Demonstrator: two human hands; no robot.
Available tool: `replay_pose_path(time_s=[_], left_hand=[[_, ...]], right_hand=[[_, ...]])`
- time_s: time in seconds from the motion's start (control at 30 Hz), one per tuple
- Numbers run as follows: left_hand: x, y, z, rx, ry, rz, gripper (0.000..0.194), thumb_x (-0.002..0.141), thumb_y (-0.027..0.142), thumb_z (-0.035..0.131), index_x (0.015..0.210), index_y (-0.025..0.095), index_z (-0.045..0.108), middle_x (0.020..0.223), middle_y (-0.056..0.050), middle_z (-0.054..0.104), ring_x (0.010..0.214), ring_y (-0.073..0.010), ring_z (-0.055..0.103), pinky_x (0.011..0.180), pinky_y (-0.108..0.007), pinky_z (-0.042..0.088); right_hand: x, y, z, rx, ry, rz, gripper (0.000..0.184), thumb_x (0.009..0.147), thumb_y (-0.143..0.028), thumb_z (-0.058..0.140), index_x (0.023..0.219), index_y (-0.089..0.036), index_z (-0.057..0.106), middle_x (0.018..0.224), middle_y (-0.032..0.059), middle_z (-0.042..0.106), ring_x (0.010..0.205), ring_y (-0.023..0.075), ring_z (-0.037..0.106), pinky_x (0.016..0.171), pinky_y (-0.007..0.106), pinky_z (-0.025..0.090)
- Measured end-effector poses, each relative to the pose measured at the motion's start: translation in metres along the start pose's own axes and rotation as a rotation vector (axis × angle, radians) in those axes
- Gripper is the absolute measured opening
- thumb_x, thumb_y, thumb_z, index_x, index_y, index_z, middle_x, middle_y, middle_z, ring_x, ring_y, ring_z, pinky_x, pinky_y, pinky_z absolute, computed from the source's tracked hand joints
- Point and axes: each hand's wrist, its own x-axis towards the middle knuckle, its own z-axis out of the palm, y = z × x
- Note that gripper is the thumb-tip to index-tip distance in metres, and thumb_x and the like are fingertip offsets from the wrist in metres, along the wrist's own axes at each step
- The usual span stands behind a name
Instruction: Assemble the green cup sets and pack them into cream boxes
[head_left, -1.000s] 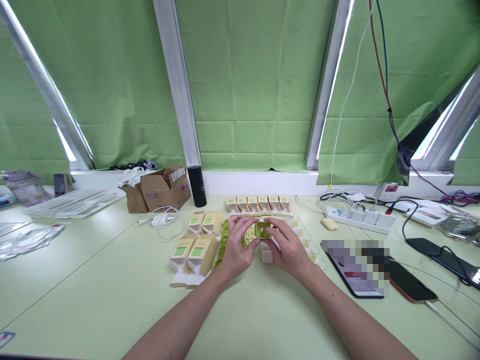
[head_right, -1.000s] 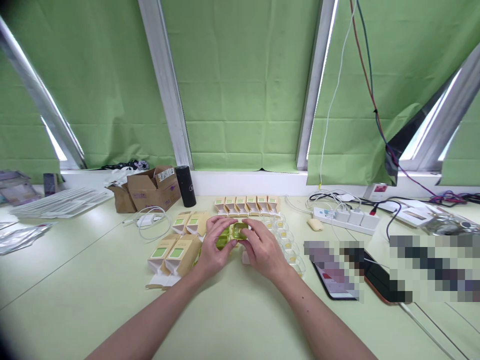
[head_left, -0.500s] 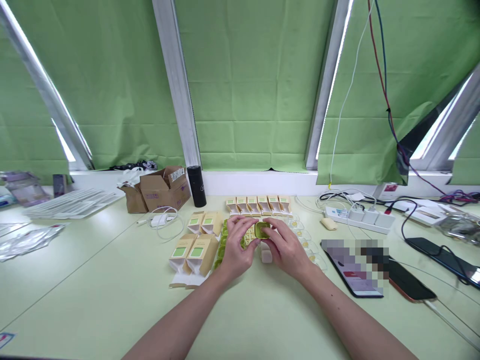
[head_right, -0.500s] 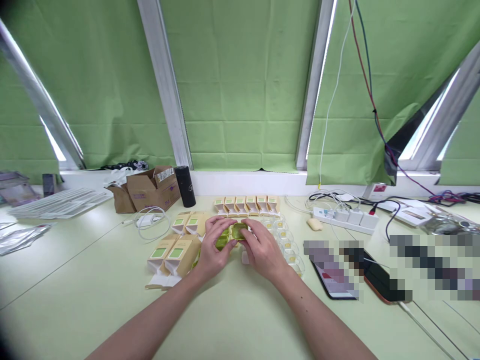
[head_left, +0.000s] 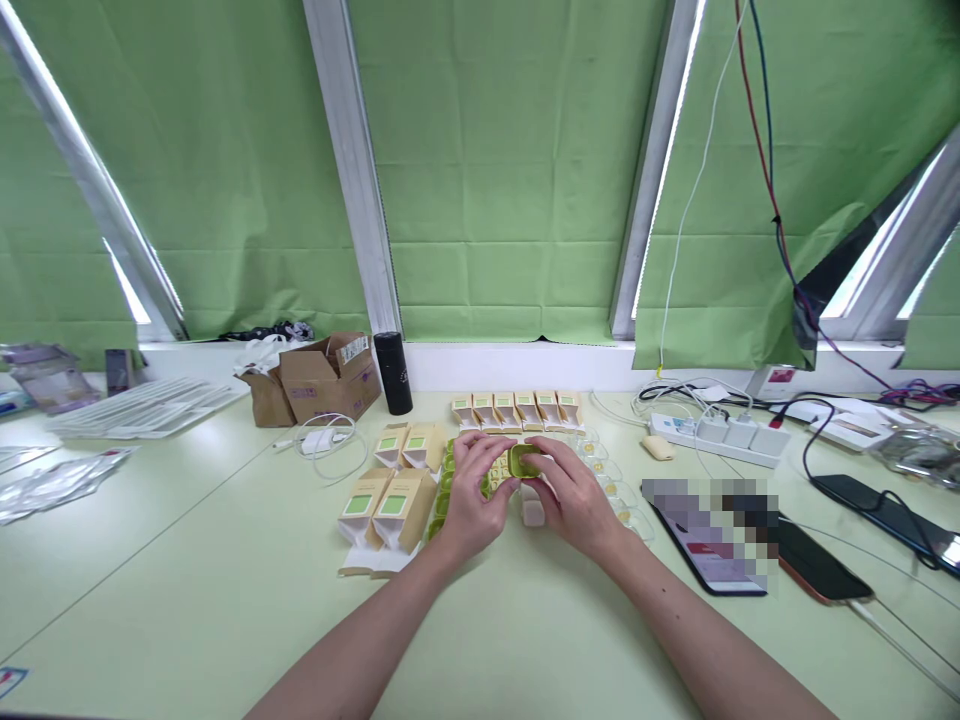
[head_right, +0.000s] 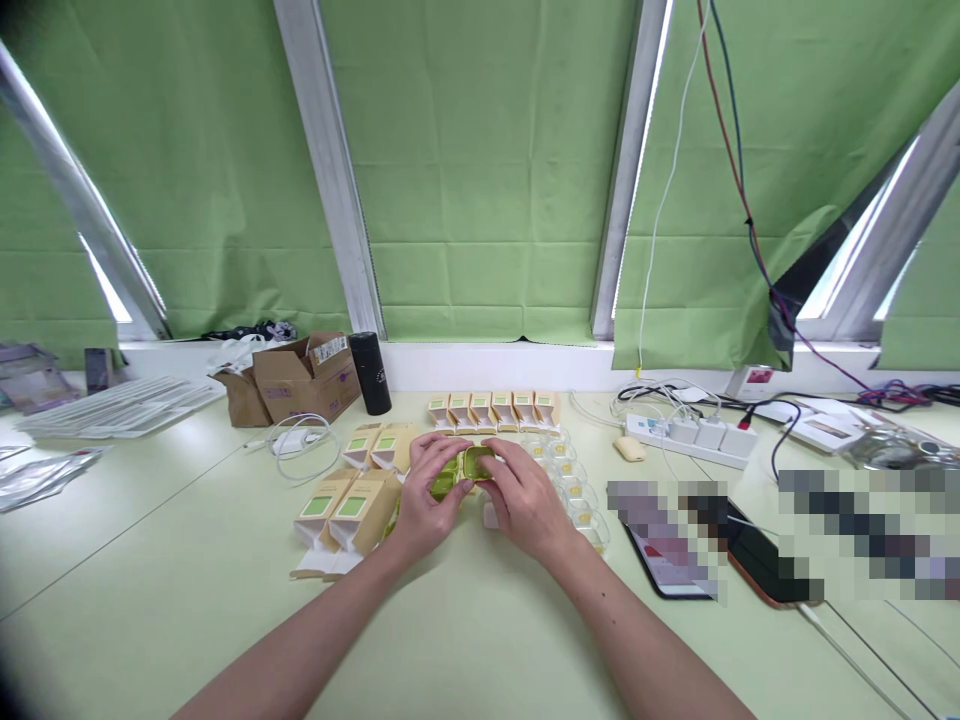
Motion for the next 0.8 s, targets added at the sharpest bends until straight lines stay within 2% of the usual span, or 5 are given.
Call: replay_pose_path(time_s=[0.2, 0.8], left_hand=[[-0.0002, -0.0002, -0.0002, 0.000, 0.004, -0.009, 0.036, 0.093, 0.024, 0.070, 0.129, 0.025, 0.068, 0.122, -0.011, 0.071, 0.123, -0.0318, 0.050, 0.105, -0.054, 0.046], [-0.0015, 0.0012, 0.0020, 0.016, 0.026, -0.015, 0.034, 0.094, 0.028, 0.070, 0.129, 0.025, 0.068, 0.121, -0.011, 0.071, 0.122, -0.0322, 0.051, 0.104, -0.054, 0.047]], right_hand=[[0.0006, -0.0020, -0.0009, -0.002, 0.008, -0.013, 0.030, 0.101, -0.009, 0.056, 0.126, -0.022, 0.062, 0.134, 0.0182, 0.063, 0.124, 0.0300, 0.063, 0.097, 0.050, 0.061], [0.0035, -0.0030, -0.0011, 0.050, -0.022, 0.001, 0.033, 0.103, -0.009, 0.049, 0.131, -0.023, 0.061, 0.134, 0.0186, 0.061, 0.123, 0.0301, 0.063, 0.094, 0.050, 0.062]])
